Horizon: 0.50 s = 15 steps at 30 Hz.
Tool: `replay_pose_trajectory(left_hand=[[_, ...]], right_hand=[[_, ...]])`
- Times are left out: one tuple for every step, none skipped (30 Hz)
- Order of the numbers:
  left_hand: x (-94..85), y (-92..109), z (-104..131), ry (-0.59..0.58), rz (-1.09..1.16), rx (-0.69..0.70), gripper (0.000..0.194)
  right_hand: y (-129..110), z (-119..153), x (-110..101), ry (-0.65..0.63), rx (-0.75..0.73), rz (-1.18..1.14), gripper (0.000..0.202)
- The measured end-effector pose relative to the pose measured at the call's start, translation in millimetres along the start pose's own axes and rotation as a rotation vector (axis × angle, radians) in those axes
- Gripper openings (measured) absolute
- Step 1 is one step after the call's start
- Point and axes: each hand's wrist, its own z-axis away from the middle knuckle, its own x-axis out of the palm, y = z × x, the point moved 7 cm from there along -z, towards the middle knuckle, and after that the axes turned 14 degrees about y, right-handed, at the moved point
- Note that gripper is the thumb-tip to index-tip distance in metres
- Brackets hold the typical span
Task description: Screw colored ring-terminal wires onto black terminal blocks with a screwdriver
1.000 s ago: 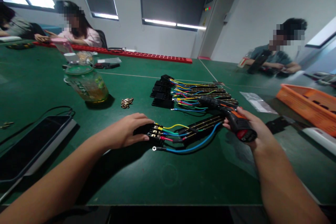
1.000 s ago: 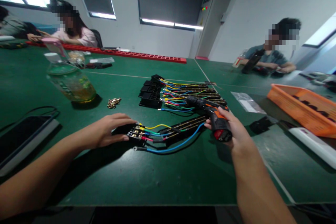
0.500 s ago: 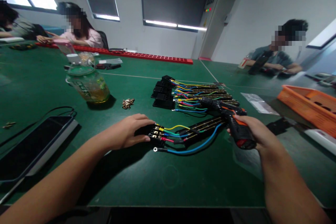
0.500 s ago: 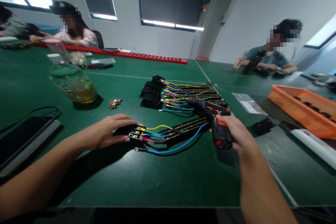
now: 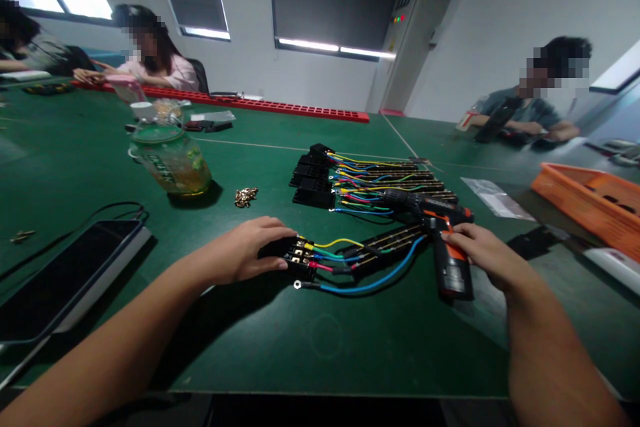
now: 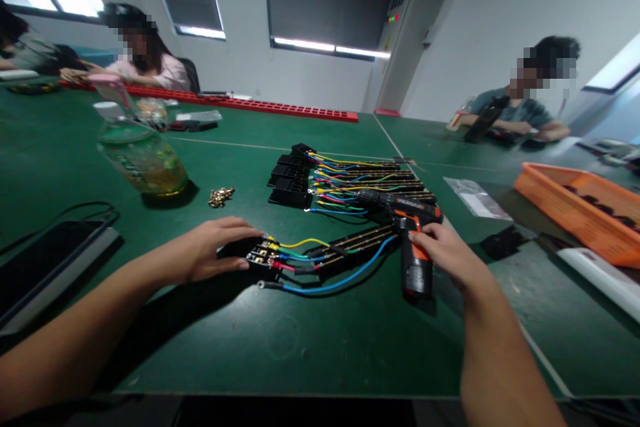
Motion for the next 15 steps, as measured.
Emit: replay_pose_trajectory(left_hand=[[0.1,0.2,-0.4,-0.004,-0.002,-0.001,0.047],[0.2,0.4,-0.9,-0.008,-0.005,-0.003,0.047],[0.4,0.5,-1.3,-0.012,-0.008,-0.005,0.047],[0.5,0.7,-1.6,-0.015,-0.009,-0.006,0.047],[0.5,0.8,-1.8,-0.016,-0.008,-0.007,0.047],[0.5,0.7,-1.9,-0.016,-0.007,-0.008,0.047],[0.4,0.7,-1.8,-0.015,-0.005,-0.008,0.048],[0.5,0.5,-1.5,-0.015,-0.003,-0.009,0.048],[0.5,0.3,-1.2,-0.015,-0.002,-0.010,0.048],[0.5,0.1,-0.8,-0.014,0.000,-0.011,0.048],[0.5,0.1,-0.4,-0.014,0.003,-0.009,0.048],[0.5,0.1,0.0,-0.012,0.006,-0.007,0.048],[0.5,0.1,0.4,-0.010,0.009,-0.004,0.048],[0.5,0.0,0.7,-0.008,0.012,-0.001,0.048],[0.5,-0.1,0.9,-0.003,0.013,0.001,0.048]], right_hand=[[-0.4,-1.2,0.4,-0.007,-0.026,0.028,0.028],[-1.1,-2.0,0.8,-0.013,-0.048,0.061,0.031],[-1.9,-2.5,1.2,-0.019,-0.068,0.098,0.033],[-2.6,-2.6,1.8,-0.024,-0.081,0.137,0.035],[-3.4,-2.3,2.4,-0.027,-0.092,0.173,0.037],[-4.2,-1.8,2.8,-0.026,-0.101,0.206,0.038],[-5.2,-0.9,3.2,-0.025,-0.107,0.235,0.040],[-6.3,0.2,3.6,-0.022,-0.115,0.261,0.041],[-7.5,1.7,4.0,-0.018,-0.121,0.290,0.043],[-8.5,3.4,4.1,-0.012,-0.125,0.322,0.044],[-9.5,5.3,3.9,-0.002,-0.127,0.357,0.046],[-10.6,7.4,3.2,0.015,-0.128,0.393,0.048],[-11.8,9.7,2.0,0.035,-0.129,0.428,0.050],[-13.3,12.2,0.7,0.057,-0.131,0.461,0.052],[-15.3,15.2,-0.9,0.078,-0.138,0.489,0.054]])
